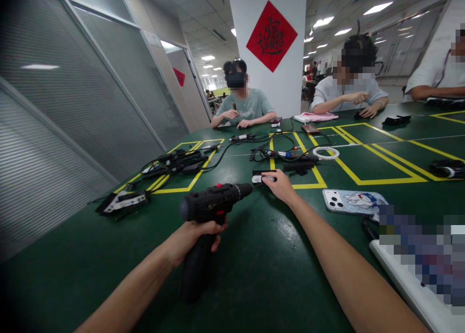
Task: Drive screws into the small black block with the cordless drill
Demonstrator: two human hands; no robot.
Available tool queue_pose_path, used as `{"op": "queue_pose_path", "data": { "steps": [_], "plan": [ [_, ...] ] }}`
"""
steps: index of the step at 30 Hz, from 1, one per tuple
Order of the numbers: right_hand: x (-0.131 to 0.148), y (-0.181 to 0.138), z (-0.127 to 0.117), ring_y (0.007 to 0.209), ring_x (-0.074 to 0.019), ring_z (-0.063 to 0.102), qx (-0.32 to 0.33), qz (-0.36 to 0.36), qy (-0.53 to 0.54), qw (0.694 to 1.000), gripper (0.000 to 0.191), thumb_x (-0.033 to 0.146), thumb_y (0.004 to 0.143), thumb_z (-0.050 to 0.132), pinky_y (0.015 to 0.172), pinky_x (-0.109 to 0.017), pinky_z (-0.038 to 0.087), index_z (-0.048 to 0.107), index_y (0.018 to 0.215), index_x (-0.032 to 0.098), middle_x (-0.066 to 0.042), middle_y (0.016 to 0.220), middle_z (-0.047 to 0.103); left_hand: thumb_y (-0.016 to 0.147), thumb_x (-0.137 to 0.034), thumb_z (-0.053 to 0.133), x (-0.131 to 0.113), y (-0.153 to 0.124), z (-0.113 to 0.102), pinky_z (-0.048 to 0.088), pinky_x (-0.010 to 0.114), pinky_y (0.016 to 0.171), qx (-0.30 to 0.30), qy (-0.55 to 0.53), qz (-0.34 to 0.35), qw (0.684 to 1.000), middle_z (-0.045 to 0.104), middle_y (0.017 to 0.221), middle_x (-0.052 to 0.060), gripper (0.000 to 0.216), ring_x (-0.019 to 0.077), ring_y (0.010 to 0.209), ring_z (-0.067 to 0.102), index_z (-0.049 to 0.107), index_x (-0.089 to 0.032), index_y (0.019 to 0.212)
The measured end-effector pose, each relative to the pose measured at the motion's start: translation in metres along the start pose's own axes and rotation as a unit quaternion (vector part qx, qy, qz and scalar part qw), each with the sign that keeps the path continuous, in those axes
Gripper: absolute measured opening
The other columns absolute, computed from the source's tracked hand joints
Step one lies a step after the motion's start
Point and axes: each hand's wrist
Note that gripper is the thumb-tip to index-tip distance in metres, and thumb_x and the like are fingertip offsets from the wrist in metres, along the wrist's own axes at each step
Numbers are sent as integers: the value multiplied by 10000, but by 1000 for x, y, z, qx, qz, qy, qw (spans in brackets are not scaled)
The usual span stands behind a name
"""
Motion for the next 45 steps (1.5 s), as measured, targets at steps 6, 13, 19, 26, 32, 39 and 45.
{"op": "queue_pose_path", "data": {
  "steps": [6, 13, 19, 26, 32, 39, 45],
  "plan": [
    [-1, 0, 0, 832, -168, 569, 1, 2, -8, 1000, 297, 370, 795, 542, 780, -278, 411, 673, 1039, 261, -48, 944, 567, 686, -227, 563, 9, 4, -4, 372, 228, 488, 4, -6, 16, 1000, 546, 759, 26, 225, 92, 481, 510, 558, -127, 887],
    [-1, 0, 0, 863, -174, 567, 5, -2, -7, 1000, 306, 381, 801, 536, 799, -280, 407, 667, 1051, 261, -54, 978, 568, 707, -209, 552, 10, 5, -5, 359, 223, 496, 16, -9, 24, 1000, 529, 772, 21, 219, 91, 492, 515, 549, -127, 910],
    [0, 0, -1, 860, -173, 566, 6, -3, -8, 1000, 306, 376, 802, 537, 799, -278, 406, 667, 1051, 253, -56, 979, 571, 709, -203, 544, 6, 3, -3, 365, 227, 509, 17, -4, 12, 1000, 530, 768, 23, 208, 91, 498, 515, 545, -124, 901],
    [1, -1, -1, 864, -172, 563, 4, 0, -4, 1000, 307, 365, 797, 542, 789, -274, 406, 666, 1053, 248, -54, 980, 569, 705, -185, 525, 0, 0, -1, 363, 229, 507, 17, 7, 4, 1000, 536, 752, 23, 205, 91, 488, 509, 543, -117, 898],
    [1, -1, -1, 854, -173, 561, 4, -4, -1, 1000, 311, 363, 796, 542, 772, -273, 407, 667, 1056, 246, -55, 970, 569, 710, -194, 532, 1, 2, -1, 360, 228, 510, 12, 6, 4, 1000, 531, 760, 21, 203, 90, 491, 512, 542, -114, 897],
    [1, -1, -1, 838, -168, 561, 7, -4, -2, 1000, 311, 369, 799, 538, 760, -270, 406, 665, 1058, 252, -53, 966, 566, 706, -189, 535, 2, 2, -2, 370, 234, 508, 15, -3, 8, 1000, 530, 767, 24, 209, 94, 495, 516, 544, -114, 901],
    [0, -1, -1, 843, -169, 561, 6, -5, -3, 1000, 312, 371, 801, 534, 760, -268, 405, 662, 1062, 257, -50, 960, 567, 707, -188, 531, 3, 3, -2, 366, 236, 504, 18, -10, 6, 1000, 529, 774, 26, 218, 93, 493, 514, 540, -114, 912]
  ]
}}
Point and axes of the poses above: each hand's wrist, its own y-axis towards the middle knuckle, its own z-axis out of the palm, x = y × z
